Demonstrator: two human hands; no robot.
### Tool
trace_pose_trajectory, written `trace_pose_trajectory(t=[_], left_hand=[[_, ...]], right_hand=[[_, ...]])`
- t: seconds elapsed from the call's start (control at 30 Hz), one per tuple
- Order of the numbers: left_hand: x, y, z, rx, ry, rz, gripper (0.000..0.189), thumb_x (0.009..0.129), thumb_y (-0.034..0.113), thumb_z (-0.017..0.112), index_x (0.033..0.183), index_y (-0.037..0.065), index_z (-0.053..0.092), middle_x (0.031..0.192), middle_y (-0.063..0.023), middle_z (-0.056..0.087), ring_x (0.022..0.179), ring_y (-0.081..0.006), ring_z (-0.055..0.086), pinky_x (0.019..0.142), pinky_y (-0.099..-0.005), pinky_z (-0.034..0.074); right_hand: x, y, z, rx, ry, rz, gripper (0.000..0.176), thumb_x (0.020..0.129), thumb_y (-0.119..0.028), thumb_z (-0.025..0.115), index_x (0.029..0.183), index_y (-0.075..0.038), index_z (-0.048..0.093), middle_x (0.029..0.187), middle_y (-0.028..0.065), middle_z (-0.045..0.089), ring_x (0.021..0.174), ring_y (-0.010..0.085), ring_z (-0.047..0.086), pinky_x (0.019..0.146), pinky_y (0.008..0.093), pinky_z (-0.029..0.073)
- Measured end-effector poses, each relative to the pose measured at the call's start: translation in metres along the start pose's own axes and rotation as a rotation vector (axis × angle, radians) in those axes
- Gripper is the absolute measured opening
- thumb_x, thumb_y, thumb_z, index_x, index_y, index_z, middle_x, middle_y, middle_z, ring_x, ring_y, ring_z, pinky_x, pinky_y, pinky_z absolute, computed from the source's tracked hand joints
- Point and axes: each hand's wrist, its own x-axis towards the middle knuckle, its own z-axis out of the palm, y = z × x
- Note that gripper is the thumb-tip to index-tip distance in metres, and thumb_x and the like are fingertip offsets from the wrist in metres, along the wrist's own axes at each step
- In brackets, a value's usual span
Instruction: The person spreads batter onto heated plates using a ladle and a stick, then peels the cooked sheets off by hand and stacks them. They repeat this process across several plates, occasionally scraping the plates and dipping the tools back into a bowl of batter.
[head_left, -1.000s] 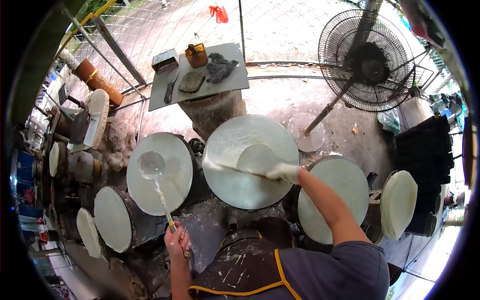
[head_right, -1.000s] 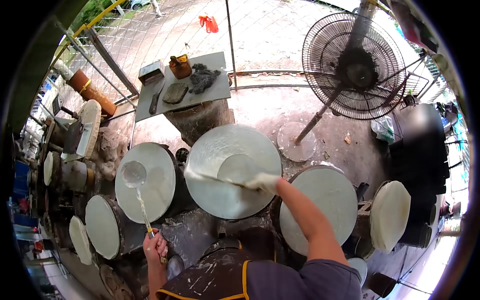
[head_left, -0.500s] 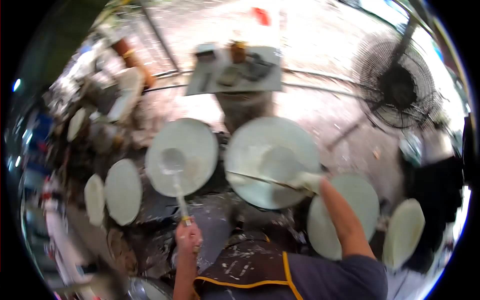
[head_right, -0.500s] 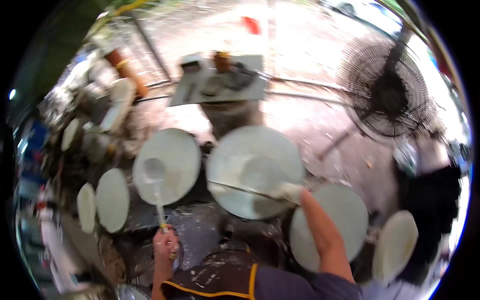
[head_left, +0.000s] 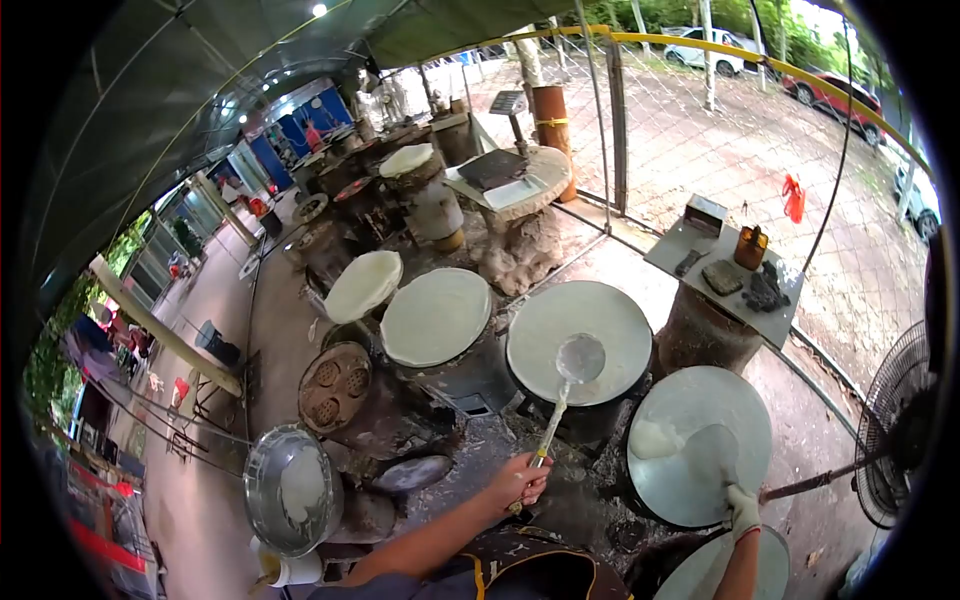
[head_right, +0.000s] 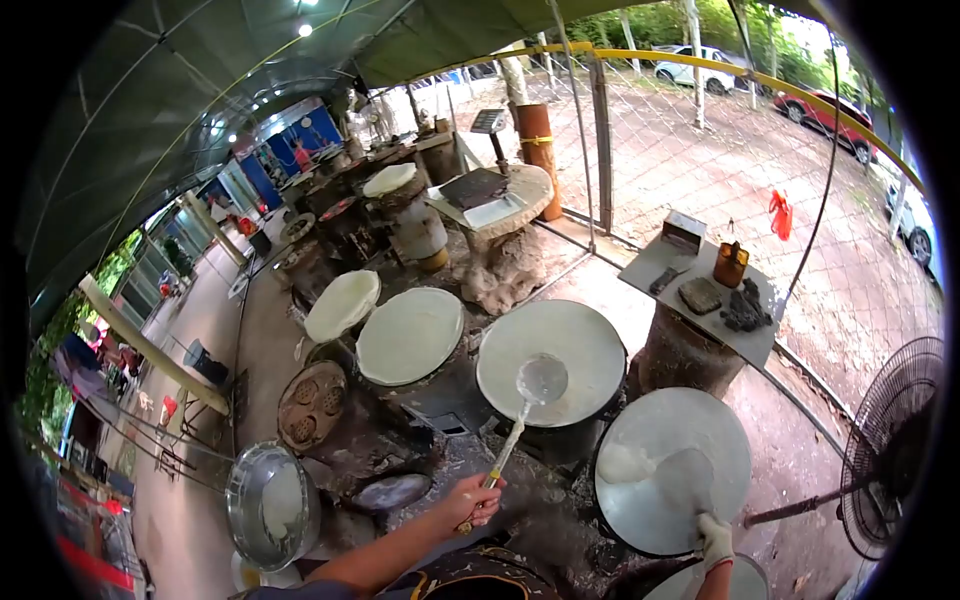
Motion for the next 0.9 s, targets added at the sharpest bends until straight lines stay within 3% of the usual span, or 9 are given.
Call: trace_pose_trajectory(t=[0.03,0.23,0.27,0.5,0.57,0.67,0.7,0.77,0.9], left_hand=[[0.000,0.000,-0.005,-0.016,-0.012,0.003,0.020,0.092,0.006,0.049,0.111,0.002,0.043,0.063,-0.0011,0.042,0.044,-0.0081,0.038,0.037,-0.0245,0.032],[-0.007,0.024,-0.030,-0.027,-0.052,-0.013,0.018,0.092,0.006,0.048,0.109,0.002,0.044,0.058,-0.0001,0.038,0.042,-0.0068,0.035,0.038,-0.0226,0.030],[-0.007,0.029,-0.038,-0.026,-0.073,-0.018,0.018,0.092,0.006,0.047,0.109,0.002,0.044,0.058,-0.0001,0.038,0.042,-0.0067,0.035,0.037,-0.0226,0.030],[0.003,0.072,-0.134,-0.031,-0.115,-0.161,0.021,0.090,0.004,0.050,0.111,0.002,0.044,0.062,-0.0011,0.040,0.043,-0.0074,0.034,0.036,-0.0224,0.027],[0.012,0.087,-0.167,-0.041,-0.133,-0.257,0.028,0.086,0.002,0.054,0.112,0.004,0.044,0.062,0.0001,0.038,0.043,-0.0072,0.034,0.035,-0.0222,0.025],[0.014,0.110,-0.195,0.091,-0.088,-0.230,0.022,0.087,0.004,0.052,0.108,0.003,0.046,0.060,0.0001,0.040,0.039,-0.0078,0.034,0.032,-0.0223,0.027],[0.011,0.120,-0.209,0.037,-0.137,-0.242,0.020,0.087,0.004,0.052,0.106,0.003,0.046,0.061,-0.0003,0.039,0.037,-0.0080,0.032,0.031,-0.0231,0.027],[0.007,0.131,-0.215,0.056,-0.077,-0.230,0.017,0.086,0.000,0.047,0.104,0.002,0.048,0.061,-0.0015,0.039,0.036,-0.0079,0.030,0.030,-0.0239,0.026],[0.000,0.139,-0.233,-0.004,-0.075,-0.183,0.014,0.090,0.001,0.044,0.104,0.002,0.049,0.063,-0.0031,0.041,0.037,-0.0088,0.032,0.031,-0.0243,0.029]], right_hand=[[0.005,0.009,-0.002,0.172,0.146,-0.036,0.027,0.083,-0.023,0.061,0.104,-0.005,0.063,0.057,0.0037,0.050,0.040,0.0140,0.044,0.036,0.0280,0.029],[-0.031,0.034,0.045,-0.055,-0.179,0.120,0.028,0.086,-0.027,0.060,0.106,-0.009,0.061,0.059,0.0039,0.051,0.040,0.0168,0.043,0.037,0.0303,0.032],[-0.045,0.036,0.055,-0.071,-0.140,0.146,0.021,0.087,-0.027,0.059,0.092,-0.007,0.057,0.062,0.0035,0.052,0.041,0.0167,0.043,0.039,0.0311,0.031],[-0.096,0.136,0.178,0.611,0.332,0.013,0.020,0.089,-0.044,0.056,0.085,-0.024,0.052,0.058,-0.0051,0.043,0.038,0.0114,0.032,0.034,0.0293,0.025],[-0.113,0.105,0.276,0.625,0.291,-0.004,0.023,0.089,-0.037,0.059,0.102,-0.019,0.063,0.080,-0.0027,0.060,0.063,0.0124,0.055,0.054,0.0299,0.045],[-0.045,0.093,0.352,0.532,0.002,-0.103,0.038,0.090,-0.031,0.056,0.117,-0.005,0.061,0.104,0.0049,0.065,0.092,0.0163,0.061,0.083,0.0314,0.048],[-0.026,0.065,0.387,0.128,0.212,-0.294,0.041,0.092,-0.030,0.054,0.121,-0.002,0.059,0.110,0.0099,0.063,0.101,0.0168,0.059,0.090,0.0326,0.046],[-0.009,0.050,0.411,0.545,0.256,-0.153,0.030,0.092,-0.028,0.053,0.110,-0.006,0.062,0.076,0.0031,0.061,0.059,0.0108,0.056,0.055,0.0272,0.046],[0.039,0.121,0.428,0.466,0.898,-0.293,0.024,0.091,-0.028,0.052,0.101,-0.008,0.061,0.058,-0.0012,0.045,0.048,0.0106,0.045,0.046,0.0279,0.038]])
